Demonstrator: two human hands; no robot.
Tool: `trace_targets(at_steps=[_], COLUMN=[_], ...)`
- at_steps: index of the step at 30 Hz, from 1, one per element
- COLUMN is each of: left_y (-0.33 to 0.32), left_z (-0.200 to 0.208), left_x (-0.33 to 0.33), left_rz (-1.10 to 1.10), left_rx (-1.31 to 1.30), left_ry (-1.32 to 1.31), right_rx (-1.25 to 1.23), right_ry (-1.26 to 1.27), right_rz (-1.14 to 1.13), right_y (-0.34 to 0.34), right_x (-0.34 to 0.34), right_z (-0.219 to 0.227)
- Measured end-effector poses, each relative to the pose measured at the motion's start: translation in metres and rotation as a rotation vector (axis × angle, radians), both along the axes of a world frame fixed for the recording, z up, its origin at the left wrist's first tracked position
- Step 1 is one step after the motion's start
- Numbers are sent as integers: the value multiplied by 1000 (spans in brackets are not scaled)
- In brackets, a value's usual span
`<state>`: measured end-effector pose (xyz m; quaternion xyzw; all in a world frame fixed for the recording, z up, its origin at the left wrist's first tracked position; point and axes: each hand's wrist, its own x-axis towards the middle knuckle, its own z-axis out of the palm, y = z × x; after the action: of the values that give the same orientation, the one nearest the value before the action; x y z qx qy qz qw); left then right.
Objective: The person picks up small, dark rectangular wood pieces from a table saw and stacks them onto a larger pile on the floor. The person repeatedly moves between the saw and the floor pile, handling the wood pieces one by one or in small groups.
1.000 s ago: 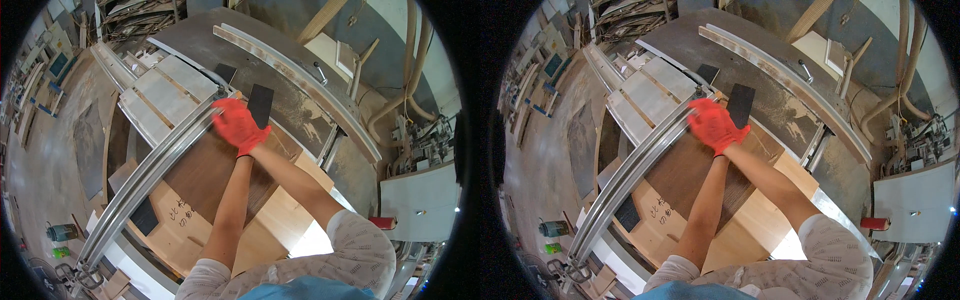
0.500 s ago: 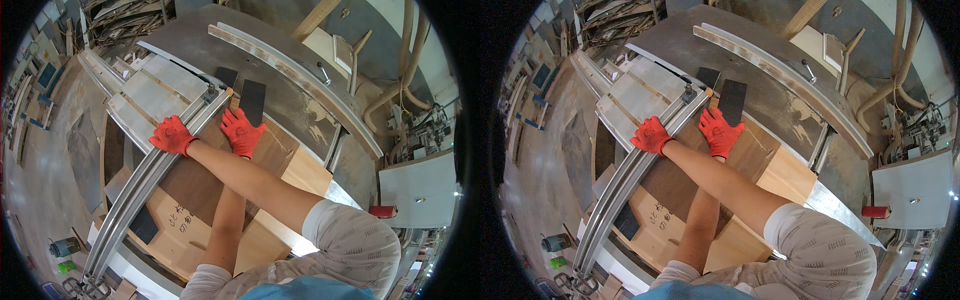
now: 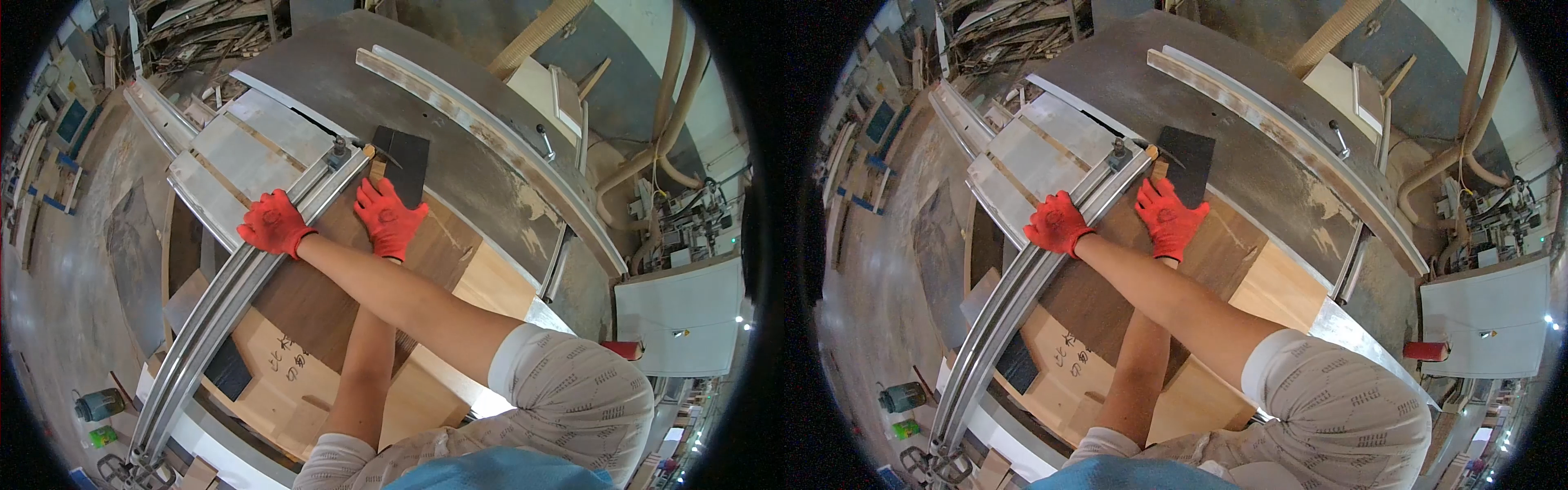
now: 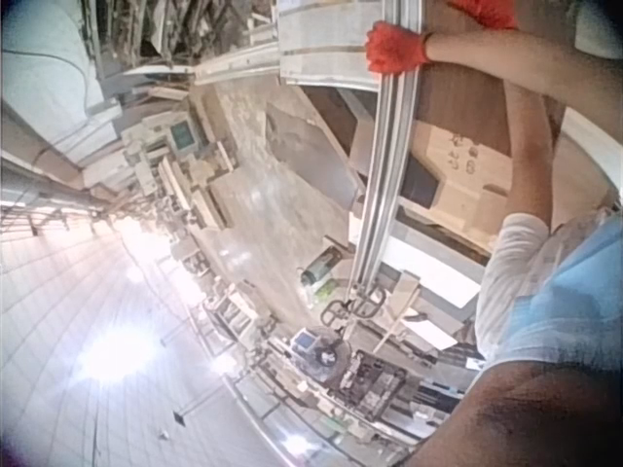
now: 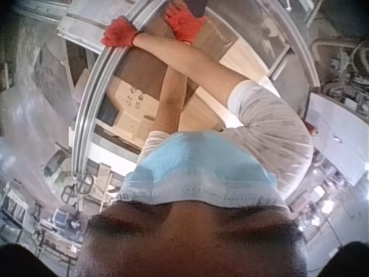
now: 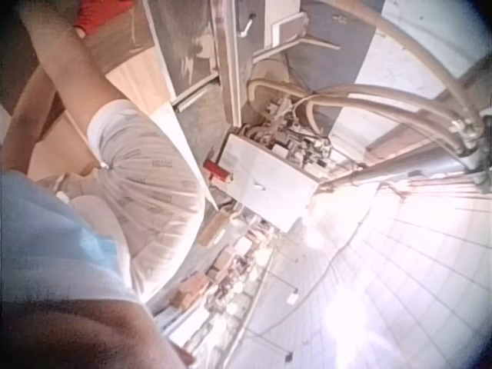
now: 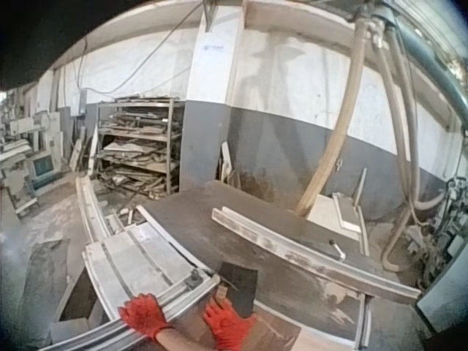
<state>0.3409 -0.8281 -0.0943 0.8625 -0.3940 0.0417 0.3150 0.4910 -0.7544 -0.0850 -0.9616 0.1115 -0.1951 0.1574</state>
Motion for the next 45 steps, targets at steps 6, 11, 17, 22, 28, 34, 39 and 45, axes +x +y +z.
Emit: trace_targets(at_steps=[6, 11, 17, 22, 28, 34, 39, 45], left_y=[-5, -9, -17, -22, -19, -19, -17, -17], left_z=[-3, -7, -12, -38, -16, -16, -19, -19], left_x=[6, 13, 15, 26, 17, 17, 22, 15], left_rz=[19, 18, 18, 20, 5, 11, 14, 22], left_rx=[-43, -36, -16, 18, 13, -11, -53, -31], left_ry=[-11, 1, 12, -3, 111, 69, 59, -37], right_rx=[-49, -44, 12, 386, -451, -828, -661, -471], right_ry=[-96, -119, -18, -237, -105, 664, 763, 694], right_rz=[-4, -7, 26, 351, 141, 524, 548, 360], right_y=[-5, -7, -16, -49, -263, -365, -351, -361], right_x=[8, 15, 19, -8, -107, -149, -145, -194], right_z=[-14, -18, -17, 27, 114, 55, 40, 35])
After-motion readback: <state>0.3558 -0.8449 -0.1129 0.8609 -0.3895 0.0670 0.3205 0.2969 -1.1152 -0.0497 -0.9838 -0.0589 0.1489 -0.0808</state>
